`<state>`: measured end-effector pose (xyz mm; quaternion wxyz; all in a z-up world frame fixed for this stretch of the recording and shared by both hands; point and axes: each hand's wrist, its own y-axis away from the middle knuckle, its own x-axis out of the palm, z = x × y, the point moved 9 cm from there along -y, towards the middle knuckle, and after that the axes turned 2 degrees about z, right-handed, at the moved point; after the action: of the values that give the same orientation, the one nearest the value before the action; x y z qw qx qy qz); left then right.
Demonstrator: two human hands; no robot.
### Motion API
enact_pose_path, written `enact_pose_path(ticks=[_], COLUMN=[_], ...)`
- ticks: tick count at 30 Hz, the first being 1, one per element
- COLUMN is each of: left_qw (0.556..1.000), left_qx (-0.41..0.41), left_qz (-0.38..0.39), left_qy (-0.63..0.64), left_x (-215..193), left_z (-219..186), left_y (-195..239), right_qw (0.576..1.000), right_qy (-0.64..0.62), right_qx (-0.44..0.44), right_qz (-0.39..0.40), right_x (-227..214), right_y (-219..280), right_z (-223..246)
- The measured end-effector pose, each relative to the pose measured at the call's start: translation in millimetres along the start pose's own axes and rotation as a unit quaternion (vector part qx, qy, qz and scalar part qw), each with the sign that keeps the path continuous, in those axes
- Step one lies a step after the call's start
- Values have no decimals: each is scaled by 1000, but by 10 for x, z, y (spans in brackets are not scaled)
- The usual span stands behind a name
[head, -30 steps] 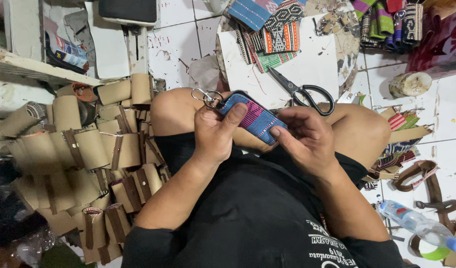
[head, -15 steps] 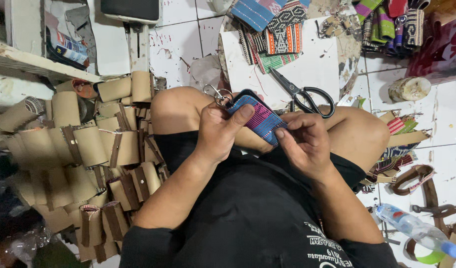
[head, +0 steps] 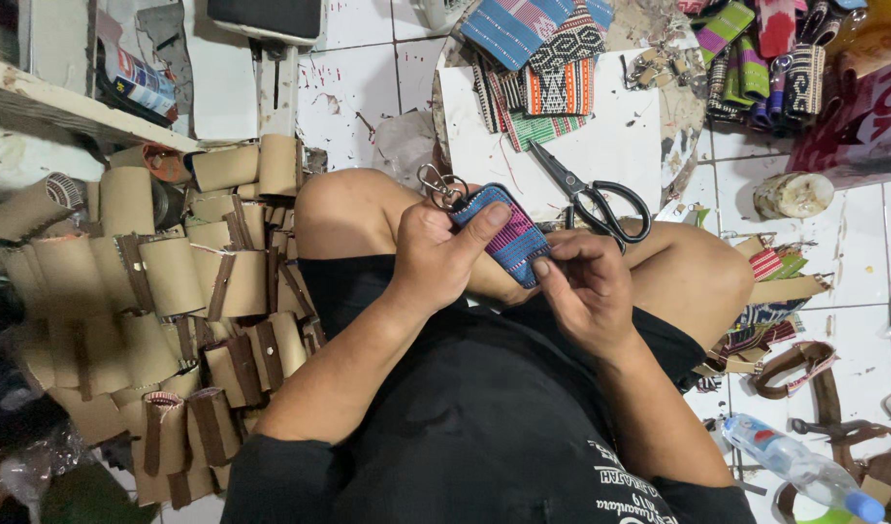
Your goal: The person trims the edges of small woven fabric keychains using scissors. They pick up a keychain, cut along the edges, flip it over, and trim the other side, repeating this process for multiple keychains.
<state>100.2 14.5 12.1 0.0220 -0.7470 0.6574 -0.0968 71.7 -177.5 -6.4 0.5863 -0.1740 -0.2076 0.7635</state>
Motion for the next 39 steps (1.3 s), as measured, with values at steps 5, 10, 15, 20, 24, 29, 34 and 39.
enact_pose_path(ticks=[5, 10, 15, 20, 24, 29, 34, 39], left_qw=[1000, 999, 985, 967, 985, 989, 990, 997], left_qx=[-5, -28, -125, -178, -131, -101, -96, -77], left_qz=[3, -6, 4, 15, 19, 10, 11, 28], left_qy=[-8, 19, 116, 183, 107, 103, 103, 11], left_x=[-7, 41, 92, 220, 171, 161, 141, 79], left_z=[109, 10, 198, -92, 39, 241, 530, 526], left_y=[31, -39, -43, -49, -98, -62, -34, -54], right_qw=[1000, 989, 937, 924, 935, 940, 941, 936], right_qy=[-11, -42, -139, -174, -136, -126, -127, -152], right_qx=[15, 133, 309, 304, 296, 290, 290, 306], right_qz=[-14, -45, -85, -151, -142, -128, -118, -84], right_x=[-9, -22, 82, 73, 51, 21, -3, 73], right_y=[37, 45, 216, 334, 339, 361, 355, 445], right_z=[-25, -132, -554, -649, -623, -635, -653, -758])
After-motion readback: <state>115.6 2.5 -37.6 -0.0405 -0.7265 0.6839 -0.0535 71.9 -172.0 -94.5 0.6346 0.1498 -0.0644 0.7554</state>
